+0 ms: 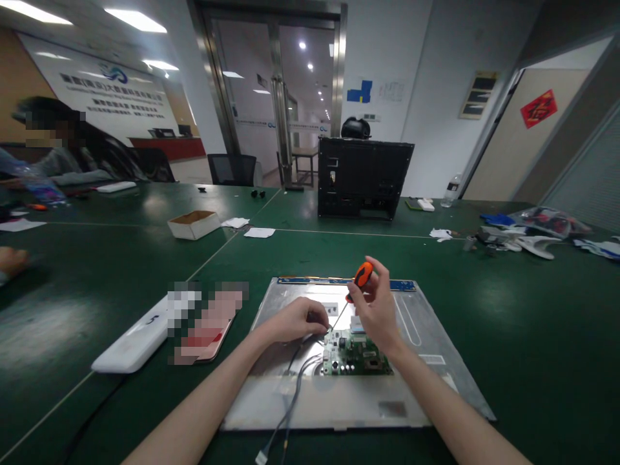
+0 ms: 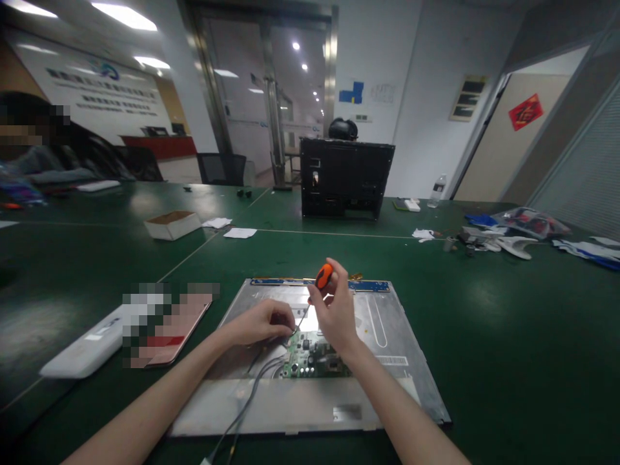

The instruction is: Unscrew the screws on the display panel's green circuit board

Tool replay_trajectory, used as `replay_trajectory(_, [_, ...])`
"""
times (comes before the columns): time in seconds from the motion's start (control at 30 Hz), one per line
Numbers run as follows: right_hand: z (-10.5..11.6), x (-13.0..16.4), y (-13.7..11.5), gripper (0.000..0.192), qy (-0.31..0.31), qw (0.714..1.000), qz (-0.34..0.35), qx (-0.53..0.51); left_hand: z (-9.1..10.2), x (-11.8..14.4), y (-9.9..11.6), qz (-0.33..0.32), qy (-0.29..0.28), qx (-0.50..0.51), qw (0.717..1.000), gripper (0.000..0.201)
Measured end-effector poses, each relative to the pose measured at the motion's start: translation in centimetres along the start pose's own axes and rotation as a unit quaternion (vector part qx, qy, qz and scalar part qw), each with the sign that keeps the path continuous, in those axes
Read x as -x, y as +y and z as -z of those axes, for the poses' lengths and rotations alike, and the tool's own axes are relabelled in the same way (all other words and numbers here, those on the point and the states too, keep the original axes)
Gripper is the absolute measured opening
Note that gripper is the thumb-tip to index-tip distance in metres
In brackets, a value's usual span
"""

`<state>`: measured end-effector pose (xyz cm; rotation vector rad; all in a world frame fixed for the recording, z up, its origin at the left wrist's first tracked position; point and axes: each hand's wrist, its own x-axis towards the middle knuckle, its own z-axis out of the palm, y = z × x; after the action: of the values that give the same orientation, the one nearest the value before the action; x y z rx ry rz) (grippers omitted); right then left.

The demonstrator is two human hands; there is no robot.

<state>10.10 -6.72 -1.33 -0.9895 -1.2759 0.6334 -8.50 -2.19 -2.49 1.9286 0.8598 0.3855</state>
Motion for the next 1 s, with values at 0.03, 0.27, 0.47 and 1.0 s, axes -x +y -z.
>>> replay_trajectory(0.03, [-0.5, 0.0, 0.0, 0.049, -0.019, 0.999, 0.043, 0.025, 0.0, 0.0, -0.1, -0.002, -0.004, 0.003, 1.000, 0.005])
replay_trajectory(0.27, [-1.9, 0.5, -0.1, 0.049, -0.108, 0.971, 0.179, 0.114, 0.3, -0.3, -0.8, -0.028, -0.029, -0.002, 0.999, 0.005])
replay_trajectory(0.47, [-0.5, 2.0, 1.0, 0.052, -0.062, 0.988, 0.122, 0.071, 0.1, -0.1, -0.2, -0.012, -0.027, 0.012, 1.000, 0.004])
replay_trajectory(1.0, [-0.7, 2.1, 1.4, 0.060, -0.055, 0.961, 0.224, 0.155, 0.1, -0.1, -0.5, -0.018, -0.031, 0.011, 0.999, 0.004])
